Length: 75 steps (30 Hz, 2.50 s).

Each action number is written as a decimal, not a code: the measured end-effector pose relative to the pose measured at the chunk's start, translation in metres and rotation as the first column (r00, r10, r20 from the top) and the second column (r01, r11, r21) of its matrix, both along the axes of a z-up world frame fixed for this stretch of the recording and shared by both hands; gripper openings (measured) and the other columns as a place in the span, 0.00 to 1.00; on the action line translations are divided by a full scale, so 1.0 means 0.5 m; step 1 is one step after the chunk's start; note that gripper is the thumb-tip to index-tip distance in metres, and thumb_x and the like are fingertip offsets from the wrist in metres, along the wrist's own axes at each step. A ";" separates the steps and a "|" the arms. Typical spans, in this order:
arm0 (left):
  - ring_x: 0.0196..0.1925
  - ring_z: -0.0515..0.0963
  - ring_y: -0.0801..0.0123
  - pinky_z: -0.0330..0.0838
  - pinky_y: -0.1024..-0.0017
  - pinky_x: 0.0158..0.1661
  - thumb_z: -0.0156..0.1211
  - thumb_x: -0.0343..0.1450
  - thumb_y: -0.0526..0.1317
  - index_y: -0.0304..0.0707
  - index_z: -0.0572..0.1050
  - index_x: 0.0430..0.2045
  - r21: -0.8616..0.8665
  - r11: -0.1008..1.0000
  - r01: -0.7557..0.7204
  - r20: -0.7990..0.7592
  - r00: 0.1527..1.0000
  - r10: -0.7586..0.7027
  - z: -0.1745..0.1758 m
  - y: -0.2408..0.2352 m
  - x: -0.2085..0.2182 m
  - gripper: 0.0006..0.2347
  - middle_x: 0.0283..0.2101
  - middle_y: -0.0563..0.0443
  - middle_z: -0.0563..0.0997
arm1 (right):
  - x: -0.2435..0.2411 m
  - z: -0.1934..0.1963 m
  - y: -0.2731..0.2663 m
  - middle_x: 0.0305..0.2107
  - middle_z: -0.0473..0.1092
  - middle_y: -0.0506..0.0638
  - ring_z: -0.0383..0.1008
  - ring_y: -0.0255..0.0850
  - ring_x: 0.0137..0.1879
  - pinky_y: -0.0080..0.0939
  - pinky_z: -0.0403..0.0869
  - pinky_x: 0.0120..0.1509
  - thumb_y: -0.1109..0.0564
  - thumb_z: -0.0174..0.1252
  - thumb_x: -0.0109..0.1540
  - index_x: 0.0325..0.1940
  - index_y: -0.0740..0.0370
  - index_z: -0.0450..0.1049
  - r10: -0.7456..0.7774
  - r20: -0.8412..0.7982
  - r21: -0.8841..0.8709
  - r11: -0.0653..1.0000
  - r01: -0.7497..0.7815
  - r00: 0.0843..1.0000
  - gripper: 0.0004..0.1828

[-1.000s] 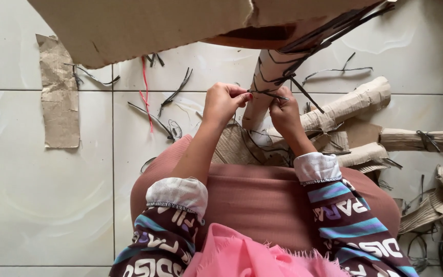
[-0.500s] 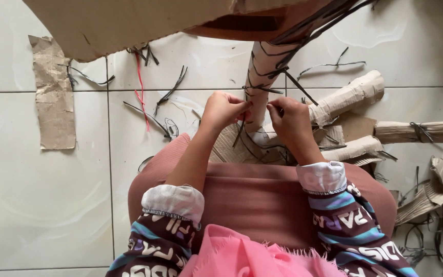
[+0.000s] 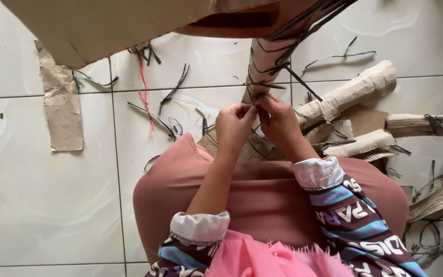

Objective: Wrapping a chair leg with thin black strips to provide a decorative or protective finish

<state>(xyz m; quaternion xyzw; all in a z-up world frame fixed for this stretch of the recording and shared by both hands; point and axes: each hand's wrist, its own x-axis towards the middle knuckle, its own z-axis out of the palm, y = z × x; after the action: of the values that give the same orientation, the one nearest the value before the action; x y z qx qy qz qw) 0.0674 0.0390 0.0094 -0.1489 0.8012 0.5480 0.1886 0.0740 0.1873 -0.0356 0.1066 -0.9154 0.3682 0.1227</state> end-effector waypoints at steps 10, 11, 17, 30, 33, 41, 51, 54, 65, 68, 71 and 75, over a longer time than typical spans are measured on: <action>0.34 0.87 0.61 0.80 0.66 0.38 0.65 0.65 0.44 0.56 0.86 0.32 0.090 0.995 0.030 0.074 0.997 -0.037 -0.040 0.040 -0.060 0.06 0.24 0.53 0.85 | 0.048 0.049 0.019 0.24 0.68 0.45 0.75 0.48 0.28 0.48 0.76 0.32 0.54 0.60 0.66 0.38 0.50 0.75 -0.095 0.000 0.327 0.941 0.090 0.996 0.02; 0.31 0.86 0.65 0.81 0.71 0.38 0.66 0.64 0.43 0.51 0.86 0.33 0.202 0.979 -0.021 0.106 0.994 -0.001 -0.038 0.043 -0.065 0.08 0.23 0.49 0.84 | 0.049 0.038 0.017 0.23 0.68 0.46 0.76 0.49 0.28 0.50 0.76 0.31 0.52 0.59 0.66 0.37 0.49 0.74 -0.099 -0.052 0.341 0.934 0.111 0.994 0.03; 0.29 0.81 0.74 0.79 0.71 0.35 0.70 0.60 0.39 0.39 0.85 0.34 0.378 0.925 -0.033 0.148 0.989 -0.025 -0.059 0.030 -0.086 0.11 0.26 0.45 0.85 | 0.042 0.045 -0.001 0.22 0.71 0.52 0.77 0.59 0.31 0.59 0.75 0.33 0.52 0.59 0.64 0.36 0.54 0.76 -0.083 0.104 0.254 0.966 0.054 0.991 0.06; 0.32 0.86 0.68 0.78 0.73 0.39 0.73 0.59 0.44 0.41 0.85 0.32 0.196 0.970 0.145 0.139 0.975 -0.173 -0.067 0.021 -0.090 0.12 0.26 0.51 0.86 | -0.014 0.049 0.014 0.21 0.74 0.58 0.78 0.40 0.25 0.38 0.75 0.29 0.71 0.70 0.59 0.39 0.72 0.81 -0.195 0.244 -0.484 0.824 0.294 0.950 0.06; 0.34 0.85 0.69 0.77 0.72 0.40 0.73 0.58 0.47 0.48 0.86 0.32 0.057 0.974 0.220 0.151 0.962 -0.226 -0.062 0.011 -0.082 0.12 0.26 0.57 0.85 | -0.043 0.051 0.002 0.13 0.70 0.54 0.72 0.34 0.21 0.31 0.72 0.25 0.66 0.67 0.57 0.33 0.70 0.80 -0.182 0.517 -0.534 0.695 0.482 0.836 0.04; 0.41 0.86 0.55 0.78 0.64 0.43 0.70 0.60 0.45 0.41 0.85 0.35 0.007 0.949 0.316 0.142 0.939 -0.314 -0.041 0.009 -0.091 0.14 0.30 0.48 0.86 | -0.042 -0.035 -0.009 0.19 0.67 0.52 0.71 0.36 0.19 0.29 0.61 0.18 0.54 0.60 0.67 0.38 0.67 0.74 0.026 0.758 -0.598 0.426 0.679 0.652 0.11; 0.45 0.85 0.49 0.77 0.58 0.47 0.61 0.63 0.39 0.40 0.84 0.38 -0.022 0.960 0.278 0.085 0.957 -0.276 -0.029 -0.002 -0.053 0.12 0.33 0.44 0.86 | -0.013 -0.094 0.026 0.24 0.72 0.48 0.73 0.33 0.28 0.27 0.71 0.34 0.48 0.74 0.59 0.37 0.58 0.72 0.134 0.792 -0.605 0.042 0.795 0.596 0.18; 0.49 0.85 0.52 0.78 0.59 0.47 0.62 0.65 0.41 0.46 0.84 0.40 -0.045 0.960 0.276 0.076 0.959 -0.273 -0.013 0.006 -0.046 0.12 0.37 0.47 0.87 | -0.004 -0.063 0.003 0.26 0.70 0.49 0.72 0.34 0.31 0.27 0.70 0.38 0.49 0.74 0.58 0.35 0.57 0.68 0.072 0.763 -0.632 -0.130 0.764 0.643 0.20; 0.32 0.76 0.70 0.75 0.71 0.40 0.51 0.75 0.43 0.44 0.80 0.39 0.199 0.964 0.174 0.094 0.976 -0.195 -0.079 -0.061 -0.052 0.10 0.27 0.55 0.79 | 0.053 0.042 -0.020 0.35 0.79 0.54 0.67 0.35 0.19 0.28 0.64 0.23 0.51 0.64 0.66 0.36 0.53 0.66 0.048 0.563 -0.817 0.183 0.547 0.825 0.13; 0.23 0.67 0.81 0.75 0.80 0.34 0.45 0.78 0.42 0.36 0.75 0.34 0.494 0.853 -0.167 0.213 0.975 0.068 -0.099 -0.060 -0.071 0.11 0.22 0.60 0.68 | 0.045 0.045 -0.030 0.33 0.78 0.59 0.68 0.36 0.15 0.30 0.63 0.19 0.60 0.65 0.66 0.33 0.60 0.68 0.062 0.441 -0.809 0.461 0.366 0.896 0.12; 0.25 0.65 0.82 0.74 0.80 0.39 0.39 0.80 0.44 0.43 0.70 0.33 0.558 0.756 -0.342 0.303 0.932 0.198 -0.098 -0.040 -0.093 0.12 0.23 0.64 0.64 | 0.034 0.042 -0.044 0.31 0.77 0.56 0.65 0.31 0.19 0.31 0.62 0.23 0.65 0.67 0.64 0.33 0.63 0.72 0.036 0.347 -0.719 0.651 0.241 0.937 0.09; 0.25 0.64 0.81 0.74 0.74 0.43 0.34 0.81 0.47 0.49 0.66 0.29 0.597 0.625 -0.504 0.387 0.863 0.326 -0.165 -0.022 -0.148 0.13 0.23 0.65 0.62 | 0.031 -0.004 -0.014 0.25 0.76 0.49 0.76 0.54 0.27 0.53 0.72 0.33 0.53 0.68 0.64 0.40 0.50 0.75 -0.113 0.133 -0.013 0.993 0.116 0.985 0.07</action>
<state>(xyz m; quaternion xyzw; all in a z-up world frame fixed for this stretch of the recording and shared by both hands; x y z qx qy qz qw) -0.0066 0.0279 -0.0732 -0.3167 0.4577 0.8081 0.1927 0.0897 0.1803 -0.0378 0.0280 -0.9223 0.3760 0.0841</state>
